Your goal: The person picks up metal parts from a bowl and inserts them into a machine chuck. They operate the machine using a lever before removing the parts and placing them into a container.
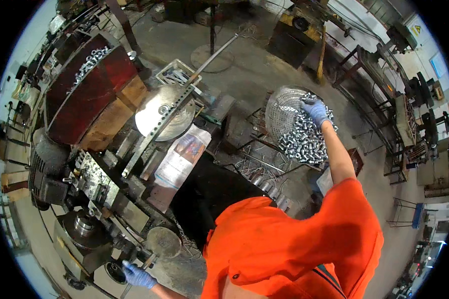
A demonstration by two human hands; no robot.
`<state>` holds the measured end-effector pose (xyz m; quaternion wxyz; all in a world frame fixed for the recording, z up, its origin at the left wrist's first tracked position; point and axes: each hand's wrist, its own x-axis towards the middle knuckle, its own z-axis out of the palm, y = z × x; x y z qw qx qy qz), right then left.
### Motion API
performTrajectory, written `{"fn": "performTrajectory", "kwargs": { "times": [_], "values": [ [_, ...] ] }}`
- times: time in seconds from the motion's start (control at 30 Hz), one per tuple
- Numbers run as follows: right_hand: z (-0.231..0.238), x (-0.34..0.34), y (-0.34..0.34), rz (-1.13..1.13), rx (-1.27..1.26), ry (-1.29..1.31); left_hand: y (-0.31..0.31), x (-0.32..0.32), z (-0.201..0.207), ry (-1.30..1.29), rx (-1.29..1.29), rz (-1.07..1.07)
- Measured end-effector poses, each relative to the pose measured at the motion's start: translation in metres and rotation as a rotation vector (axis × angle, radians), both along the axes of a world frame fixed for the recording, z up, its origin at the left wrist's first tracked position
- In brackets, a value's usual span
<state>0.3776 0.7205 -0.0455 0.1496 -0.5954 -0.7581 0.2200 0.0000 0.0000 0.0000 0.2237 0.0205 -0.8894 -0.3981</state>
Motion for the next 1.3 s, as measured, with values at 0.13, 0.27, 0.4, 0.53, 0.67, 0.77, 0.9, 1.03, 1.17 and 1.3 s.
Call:
{"fn": "performTrajectory", "kwargs": {
  "times": [0.13,0.27,0.4,0.53,0.67,0.77,0.9,1.03,1.17,1.3],
  "values": [
    [0.002,0.016,0.007,-0.121,-0.022,-0.366,0.014,0.007,0.005,-0.006,-0.005,0.033],
    [-0.007,-0.011,0.0,0.019,-0.238,-0.537,0.018,0.009,0.004,-0.064,-0.015,0.045],
    [-0.05,-0.003,0.017,0.173,-0.157,-0.668,0.005,-0.002,-0.003,-0.145,-0.021,0.001],
    [-0.046,-0.018,0.016,0.34,-0.139,-0.742,0.001,-0.004,-0.005,-0.111,-0.039,-0.004],
    [-0.034,-0.036,0.016,0.296,-0.22,-0.748,0.03,0.006,0.012,-0.036,-0.06,0.003],
    [-0.037,-0.036,0.023,0.298,-0.232,-0.738,0.024,0.004,0.007,-0.025,-0.074,0.011],
    [-0.072,-0.027,0.048,0.431,-0.27,-0.77,0.02,0.002,0.004,-0.072,0.013,-0.004],
    [-0.064,-0.024,0.055,0.372,-0.308,-0.484,0.013,0.001,0.002,-0.123,-0.028,-0.024],
    [-0.049,-0.029,0.048,0.187,-0.512,-0.205,-0.007,-0.001,-0.009,-0.167,-0.029,0.015],
    [-0.07,-0.021,0.06,0.35,-0.3,-0.369,0.02,0.001,0.002,-0.081,-0.067,0.011]
  ]
}}
